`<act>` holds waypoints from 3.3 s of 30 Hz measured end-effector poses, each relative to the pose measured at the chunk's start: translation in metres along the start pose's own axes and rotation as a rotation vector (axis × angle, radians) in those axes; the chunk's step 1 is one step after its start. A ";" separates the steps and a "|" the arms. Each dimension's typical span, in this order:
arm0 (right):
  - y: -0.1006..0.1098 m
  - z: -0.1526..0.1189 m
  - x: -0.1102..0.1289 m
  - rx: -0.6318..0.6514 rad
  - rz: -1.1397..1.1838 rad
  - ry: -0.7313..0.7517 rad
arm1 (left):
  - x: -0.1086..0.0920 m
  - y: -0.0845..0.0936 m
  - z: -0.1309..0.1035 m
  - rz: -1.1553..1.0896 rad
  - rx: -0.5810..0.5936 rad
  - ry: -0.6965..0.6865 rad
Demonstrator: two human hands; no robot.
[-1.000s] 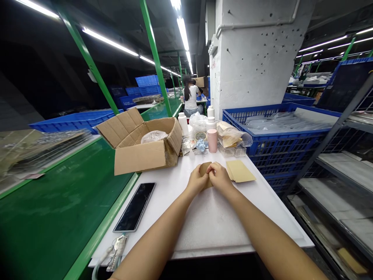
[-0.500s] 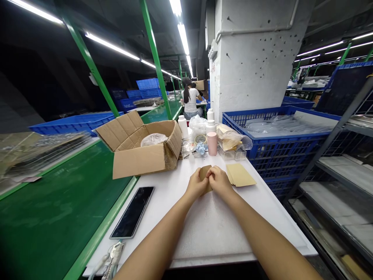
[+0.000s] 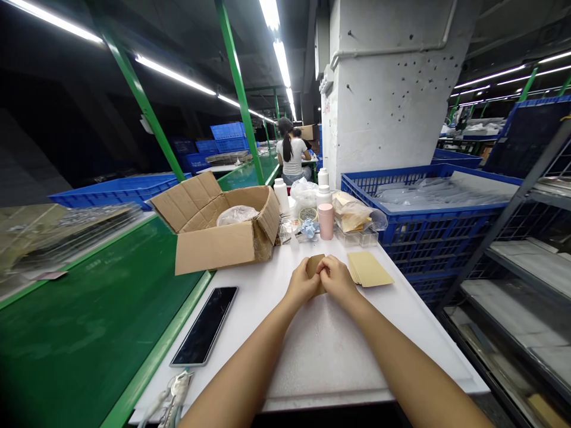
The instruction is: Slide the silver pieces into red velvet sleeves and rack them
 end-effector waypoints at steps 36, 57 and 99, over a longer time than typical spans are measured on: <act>0.002 0.001 0.002 -0.043 0.032 0.007 | -0.009 0.005 -0.004 0.040 0.015 -0.001; 0.007 0.001 0.005 -0.119 0.036 0.006 | -0.015 0.009 -0.006 -0.062 0.005 -0.016; -0.001 0.000 -0.014 -0.033 0.049 -0.203 | -0.007 0.010 -0.002 -0.039 -0.020 -0.005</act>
Point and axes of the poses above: each hand's wrist, its own z-axis towards the middle knuckle, its own y-axis out of the back of the hand, x = y × z, the point moved 5 cm from there along z, towards the middle knuckle, and after that the axes turned 7 degrees about y, right-handed, at the moved point
